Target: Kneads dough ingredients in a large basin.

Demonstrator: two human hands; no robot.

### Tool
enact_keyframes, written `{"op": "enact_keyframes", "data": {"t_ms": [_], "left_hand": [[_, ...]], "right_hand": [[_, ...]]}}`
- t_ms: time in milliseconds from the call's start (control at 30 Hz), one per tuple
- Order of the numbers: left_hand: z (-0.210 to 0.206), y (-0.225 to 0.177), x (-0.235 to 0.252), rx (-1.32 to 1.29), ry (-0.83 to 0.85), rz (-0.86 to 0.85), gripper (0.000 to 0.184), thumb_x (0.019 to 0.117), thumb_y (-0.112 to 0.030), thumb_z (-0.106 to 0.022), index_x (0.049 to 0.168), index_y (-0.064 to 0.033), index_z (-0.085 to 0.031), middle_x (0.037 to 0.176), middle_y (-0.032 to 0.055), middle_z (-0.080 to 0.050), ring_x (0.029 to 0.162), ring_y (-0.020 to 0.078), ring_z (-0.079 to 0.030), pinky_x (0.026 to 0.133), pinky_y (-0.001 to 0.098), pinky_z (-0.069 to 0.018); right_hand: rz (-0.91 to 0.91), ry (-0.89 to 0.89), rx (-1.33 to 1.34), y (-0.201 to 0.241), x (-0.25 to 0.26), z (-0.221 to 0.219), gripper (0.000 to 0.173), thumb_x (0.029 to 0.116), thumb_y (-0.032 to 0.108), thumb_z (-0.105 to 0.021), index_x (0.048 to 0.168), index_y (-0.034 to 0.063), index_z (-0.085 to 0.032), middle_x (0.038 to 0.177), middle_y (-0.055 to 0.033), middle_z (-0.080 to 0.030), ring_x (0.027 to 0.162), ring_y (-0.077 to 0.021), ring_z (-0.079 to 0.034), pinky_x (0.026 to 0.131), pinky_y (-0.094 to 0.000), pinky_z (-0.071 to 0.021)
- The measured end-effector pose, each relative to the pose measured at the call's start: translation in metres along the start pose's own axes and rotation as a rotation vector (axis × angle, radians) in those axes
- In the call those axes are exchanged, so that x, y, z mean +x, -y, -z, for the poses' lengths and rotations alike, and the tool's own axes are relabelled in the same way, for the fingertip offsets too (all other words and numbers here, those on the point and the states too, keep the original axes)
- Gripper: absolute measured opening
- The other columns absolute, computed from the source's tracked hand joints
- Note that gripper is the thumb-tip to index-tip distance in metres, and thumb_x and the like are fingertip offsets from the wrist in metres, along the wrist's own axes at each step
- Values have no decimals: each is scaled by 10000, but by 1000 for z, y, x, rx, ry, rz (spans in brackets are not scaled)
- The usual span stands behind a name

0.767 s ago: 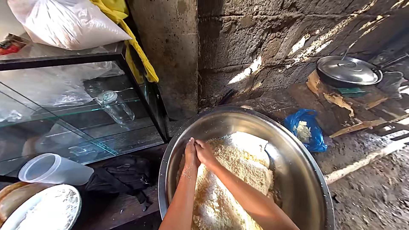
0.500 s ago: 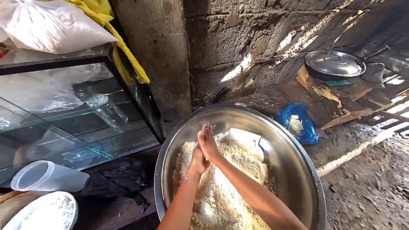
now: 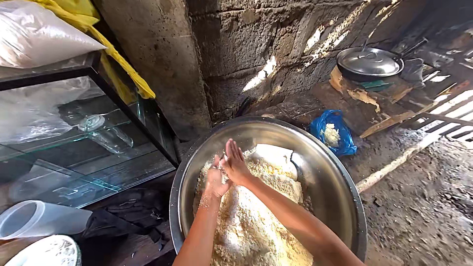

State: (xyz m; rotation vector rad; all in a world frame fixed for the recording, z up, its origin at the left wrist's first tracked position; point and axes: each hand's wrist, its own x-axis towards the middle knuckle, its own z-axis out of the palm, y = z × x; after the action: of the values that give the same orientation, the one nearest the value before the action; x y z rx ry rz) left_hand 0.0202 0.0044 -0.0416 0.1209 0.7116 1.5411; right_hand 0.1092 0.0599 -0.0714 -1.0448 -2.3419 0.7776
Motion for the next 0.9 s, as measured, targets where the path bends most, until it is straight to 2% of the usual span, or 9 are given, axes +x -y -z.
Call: {"op": "enact_keyframes", "data": {"t_ms": [100,133,233,367,500,600,733,800,900], "left_hand": [[17,3,11,92,160,-56,545,1123,-360,-102,1541,-109,-347,1403,73,-577,1236,134,-590,1016,334,-506],[20,0,16,68,171,-90,553,1123,-329,-64,1551,-67,-298,1414,101,-559,1266,158,-573,1064,351,-470],[18,-1,13,124,-41,-101,464,1131,-322,-194,1260,-46,-543,1003,61,-693,911,130,-684,819,320,-581],[15,-9,16,398,-183,-118,294,1070,-68,-460,1339,26,-533,1219,143,-641,1052,180,-644,906,351,-554],[27,-20,26,391,-215,-325,311,1010,80,-508,1316,109,-554,1224,180,-672,1041,168,-676,930,288,-549],[26,-24,27,310,-288,-425,129,1040,12,-499,1069,65,-613,857,80,-667,724,112,-635,701,243,-558],[19,-22,24,391,-438,-412,323,1110,-236,-432,890,-37,-559,673,-5,-519,532,77,-527,542,223,-516],[18,-23,23,417,-528,-409,426,1113,-369,-391,879,-54,-557,697,9,-511,617,113,-534,629,279,-513],[18,-28,21,290,-484,-330,524,1107,-464,-332,1174,-15,-593,1009,100,-635,924,184,-620,845,393,-534]], "right_hand": [[6,3,28,17,-13,-6,851,1043,586,-291,1594,-62,-245,1700,-236,-111,1592,-365,-33,1285,-559,-21],[68,65,7,20,-20,-7,854,1047,605,-233,1603,-43,-237,1706,-215,-107,1594,-354,-22,1276,-570,11],[115,109,-104,2,-9,-1,774,1078,573,-178,1621,26,-253,1702,-150,-194,1596,-291,-91,1287,-548,-9],[-316,336,-251,-30,50,44,520,1086,330,-391,1378,-61,-568,1463,-264,-534,1426,-413,-439,1191,-623,-266],[-572,381,-445,-52,75,21,551,980,267,-607,1398,-87,-542,1512,-350,-417,1407,-530,-383,1095,-732,-311],[-575,399,-350,-49,81,-26,748,979,430,-622,1478,-92,-430,1534,-392,-335,1413,-582,-335,1046,-737,-376],[-309,556,27,-12,69,-34,463,998,197,-627,1411,3,-548,1358,-254,-602,1275,-396,-573,1069,-600,-432],[-344,458,341,-9,63,-28,360,968,108,-633,1313,6,-617,1216,-197,-665,1122,-296,-640,999,-497,-497],[-392,73,856,8,39,-22,311,944,28,-593,1247,4,-654,1150,-133,-672,1005,-174,-640,877,-373,-543]]}}
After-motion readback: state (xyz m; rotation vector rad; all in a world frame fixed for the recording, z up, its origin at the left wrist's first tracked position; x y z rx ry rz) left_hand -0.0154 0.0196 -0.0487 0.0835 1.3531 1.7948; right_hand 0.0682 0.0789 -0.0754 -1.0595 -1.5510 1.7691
